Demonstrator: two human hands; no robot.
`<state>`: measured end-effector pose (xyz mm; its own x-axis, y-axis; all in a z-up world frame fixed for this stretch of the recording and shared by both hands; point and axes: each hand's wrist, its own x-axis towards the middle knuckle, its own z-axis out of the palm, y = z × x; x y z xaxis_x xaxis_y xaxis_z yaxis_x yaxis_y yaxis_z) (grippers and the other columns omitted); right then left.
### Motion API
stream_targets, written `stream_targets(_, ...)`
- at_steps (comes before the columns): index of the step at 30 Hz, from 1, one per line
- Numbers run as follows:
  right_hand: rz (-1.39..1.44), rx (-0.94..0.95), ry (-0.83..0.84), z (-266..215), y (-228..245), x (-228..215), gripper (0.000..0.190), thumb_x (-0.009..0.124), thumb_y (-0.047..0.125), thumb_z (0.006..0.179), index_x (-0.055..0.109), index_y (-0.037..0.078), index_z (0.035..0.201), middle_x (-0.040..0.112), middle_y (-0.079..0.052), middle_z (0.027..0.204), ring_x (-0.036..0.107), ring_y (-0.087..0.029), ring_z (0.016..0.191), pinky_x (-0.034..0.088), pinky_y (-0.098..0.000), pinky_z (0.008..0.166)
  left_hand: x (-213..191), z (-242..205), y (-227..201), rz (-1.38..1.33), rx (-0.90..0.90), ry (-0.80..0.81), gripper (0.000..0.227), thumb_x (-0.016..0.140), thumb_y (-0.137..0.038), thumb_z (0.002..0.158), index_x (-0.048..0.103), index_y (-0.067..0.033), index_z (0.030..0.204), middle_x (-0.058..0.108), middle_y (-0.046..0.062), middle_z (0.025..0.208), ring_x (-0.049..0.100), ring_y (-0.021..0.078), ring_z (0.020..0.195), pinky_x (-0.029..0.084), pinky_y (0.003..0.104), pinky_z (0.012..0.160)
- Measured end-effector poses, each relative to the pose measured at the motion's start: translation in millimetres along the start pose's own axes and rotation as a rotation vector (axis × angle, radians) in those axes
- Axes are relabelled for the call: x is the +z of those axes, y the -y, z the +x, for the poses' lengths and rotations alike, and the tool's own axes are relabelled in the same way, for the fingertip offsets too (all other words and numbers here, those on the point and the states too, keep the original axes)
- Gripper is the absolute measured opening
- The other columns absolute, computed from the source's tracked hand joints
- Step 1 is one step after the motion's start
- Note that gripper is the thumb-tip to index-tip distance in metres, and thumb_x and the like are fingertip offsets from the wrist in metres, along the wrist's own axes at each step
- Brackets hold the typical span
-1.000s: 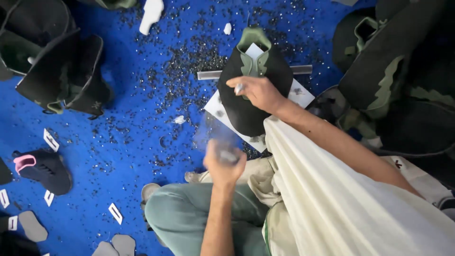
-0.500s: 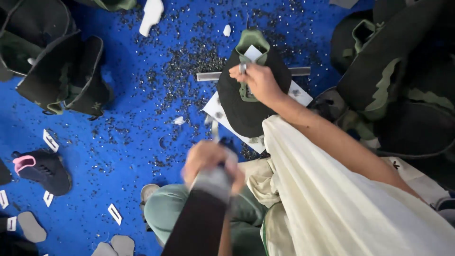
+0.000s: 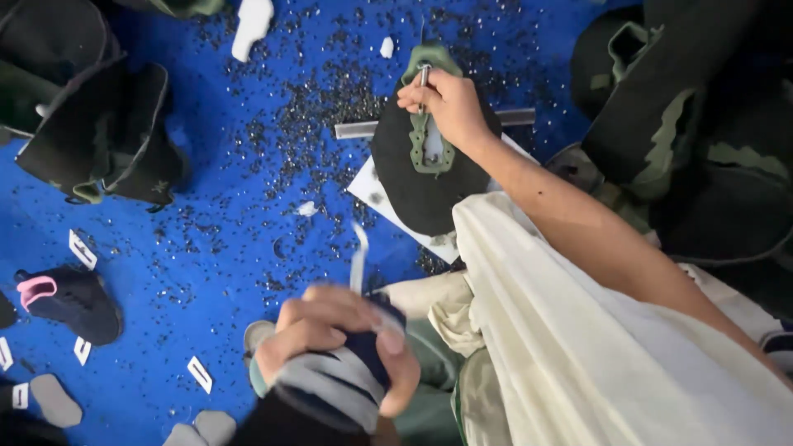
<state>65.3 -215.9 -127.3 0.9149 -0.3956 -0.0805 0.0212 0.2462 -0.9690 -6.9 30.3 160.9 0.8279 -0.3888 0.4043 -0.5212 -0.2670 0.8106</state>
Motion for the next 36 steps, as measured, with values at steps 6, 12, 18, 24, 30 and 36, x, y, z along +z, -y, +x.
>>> stream_targets(6, -0.831, -0.520, 0.143, -33.0, 31.6, 5.5, 0.028, 0.064, 0.000, 0.093, 0.070, -0.007, 0.119, 0.074, -0.023, 0.108, 0.072, -0.034, 0.096, 0.061, -0.0386, 0.080, 72.1, -65.0, 131.7, 0.049, -0.299, 0.070, 0.037, 0.080, -0.014, 0.072, 0.060, -0.0062, 0.101, 0.068, 0.011, 0.087, 0.069, 0.0275, 0.077, 0.056, 0.038, 0.074)
stream_targets(12, 0.151, 0.089, -0.088, 23.1, 30.7, -13.7, 0.019, 0.054, 0.012, 0.109, 0.064, -0.001, 0.102, 0.077, -0.013, 0.102, 0.079, -0.021, 0.091, 0.066, -0.0325, 0.084, 35.1, -53.7, 74.7, 0.252, -0.544, 0.055, 0.037, 0.084, -0.018, 0.068, 0.061, -0.0058, 0.093, 0.071, 0.010, 0.077, 0.071, 0.0215, 0.064, 0.058, 0.035, 0.065)
stream_targets(18, -0.432, -0.110, -0.076, 9.3, 18.3, -0.6, 0.013, 0.060, 0.004, 0.102, 0.070, -0.004, 0.105, 0.079, -0.013, 0.100, 0.079, -0.018, 0.091, 0.063, -0.0333, 0.082, -18.7, 24.8, -27.2, 0.501, 0.079, 0.329, 0.033, 0.080, -0.015, 0.065, 0.051, -0.0228, 0.077, 0.056, -0.001, 0.068, 0.056, 0.0189, 0.064, 0.041, 0.037, 0.063)
stream_targets(24, -0.800, -0.659, 0.046, -22.6, 46.7, 5.4, 0.024, 0.060, -0.001, 0.098, 0.068, -0.002, 0.120, 0.073, -0.018, 0.117, 0.070, -0.030, 0.105, 0.059, -0.0379, 0.088, 74.7, -35.1, 130.6, 0.227, -0.418, 0.216, 0.051, 0.083, -0.021, 0.068, 0.059, -0.0030, 0.109, 0.071, 0.020, 0.090, 0.071, 0.0402, 0.083, 0.057, 0.045, 0.071)
stream_targets(30, 0.561, -0.082, -0.368, -11.8, -10.6, -50.5, 0.015, 0.057, 0.009, 0.110, 0.064, 0.003, 0.098, 0.074, -0.014, 0.091, 0.061, -0.015, 0.071, 0.047, -0.0274, 0.061, -8.3, -114.6, 97.2, 0.694, -0.824, 0.473, 0.059, 0.084, -0.035, 0.066, 0.062, -0.0038, 0.111, 0.074, 0.022, 0.090, 0.071, 0.0439, 0.085, 0.056, 0.050, 0.073)
stream_targets(36, 0.204, 0.114, -0.354, -40.3, -22.2, -124.9, 0.025, 0.059, 0.000, 0.091, 0.076, 0.000, 0.109, 0.061, -0.002, 0.077, 0.049, -0.011, 0.058, 0.037, -0.0267, 0.052, -28.6, -97.2, 96.4, 1.134, -0.260, 0.534, 0.072, 0.079, -0.053, 0.063, 0.063, -0.0091, 0.118, 0.063, 0.019, 0.118, 0.058, 0.0418, 0.115, 0.041, 0.056, 0.092)
